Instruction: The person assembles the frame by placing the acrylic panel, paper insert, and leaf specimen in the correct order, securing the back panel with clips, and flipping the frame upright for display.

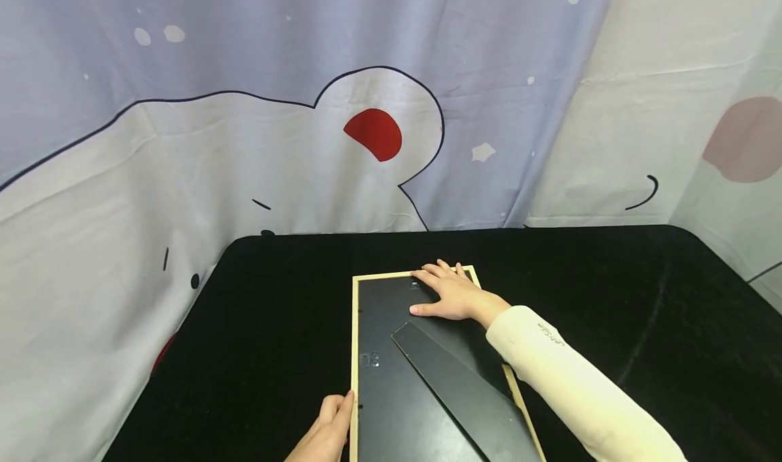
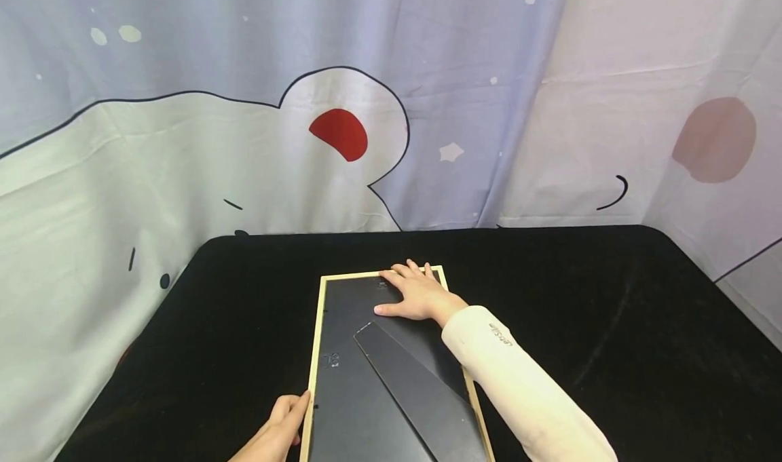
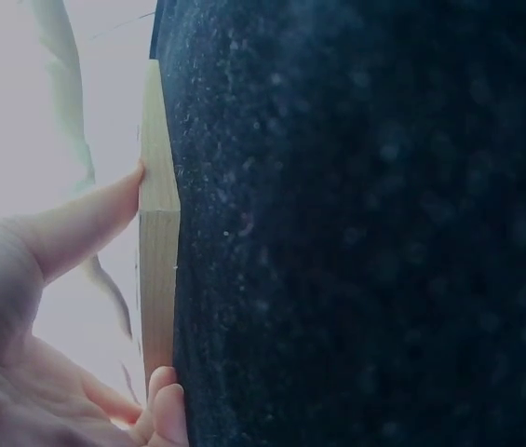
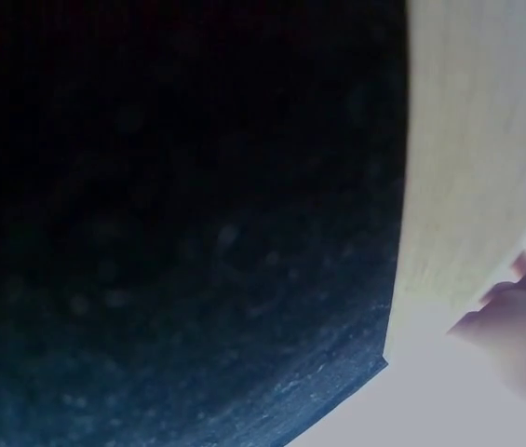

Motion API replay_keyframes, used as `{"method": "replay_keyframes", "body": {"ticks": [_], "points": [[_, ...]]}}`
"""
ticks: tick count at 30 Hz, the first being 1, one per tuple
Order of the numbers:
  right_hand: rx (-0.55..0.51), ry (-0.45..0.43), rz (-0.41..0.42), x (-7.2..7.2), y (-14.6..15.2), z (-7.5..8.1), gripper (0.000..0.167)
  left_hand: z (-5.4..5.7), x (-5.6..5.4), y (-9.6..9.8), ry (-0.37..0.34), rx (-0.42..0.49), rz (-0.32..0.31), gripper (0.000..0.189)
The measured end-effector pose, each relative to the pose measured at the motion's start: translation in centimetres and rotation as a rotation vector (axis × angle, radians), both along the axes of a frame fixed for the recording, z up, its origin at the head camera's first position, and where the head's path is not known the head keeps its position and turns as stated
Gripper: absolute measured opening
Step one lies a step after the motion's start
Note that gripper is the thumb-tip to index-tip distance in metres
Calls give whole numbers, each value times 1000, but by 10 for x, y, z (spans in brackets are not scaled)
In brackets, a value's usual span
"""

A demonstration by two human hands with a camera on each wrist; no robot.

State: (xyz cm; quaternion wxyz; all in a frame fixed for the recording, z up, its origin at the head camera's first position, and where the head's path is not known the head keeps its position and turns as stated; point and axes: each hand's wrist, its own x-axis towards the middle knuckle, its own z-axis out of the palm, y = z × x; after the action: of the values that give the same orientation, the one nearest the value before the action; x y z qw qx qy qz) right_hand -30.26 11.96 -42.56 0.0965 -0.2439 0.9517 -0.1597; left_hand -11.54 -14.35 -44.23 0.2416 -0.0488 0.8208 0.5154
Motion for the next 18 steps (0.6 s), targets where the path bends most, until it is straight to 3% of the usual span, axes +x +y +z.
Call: {"method": "replay_keyframes", "body": {"ticks": [11, 18], "points": [[-42, -13, -3, 0, 2, 1, 75, 1, 0, 4, 8, 49, 29, 56], [-62, 2, 4, 2, 3, 4, 73, 3, -1, 4, 3, 84, 14, 54]]}}
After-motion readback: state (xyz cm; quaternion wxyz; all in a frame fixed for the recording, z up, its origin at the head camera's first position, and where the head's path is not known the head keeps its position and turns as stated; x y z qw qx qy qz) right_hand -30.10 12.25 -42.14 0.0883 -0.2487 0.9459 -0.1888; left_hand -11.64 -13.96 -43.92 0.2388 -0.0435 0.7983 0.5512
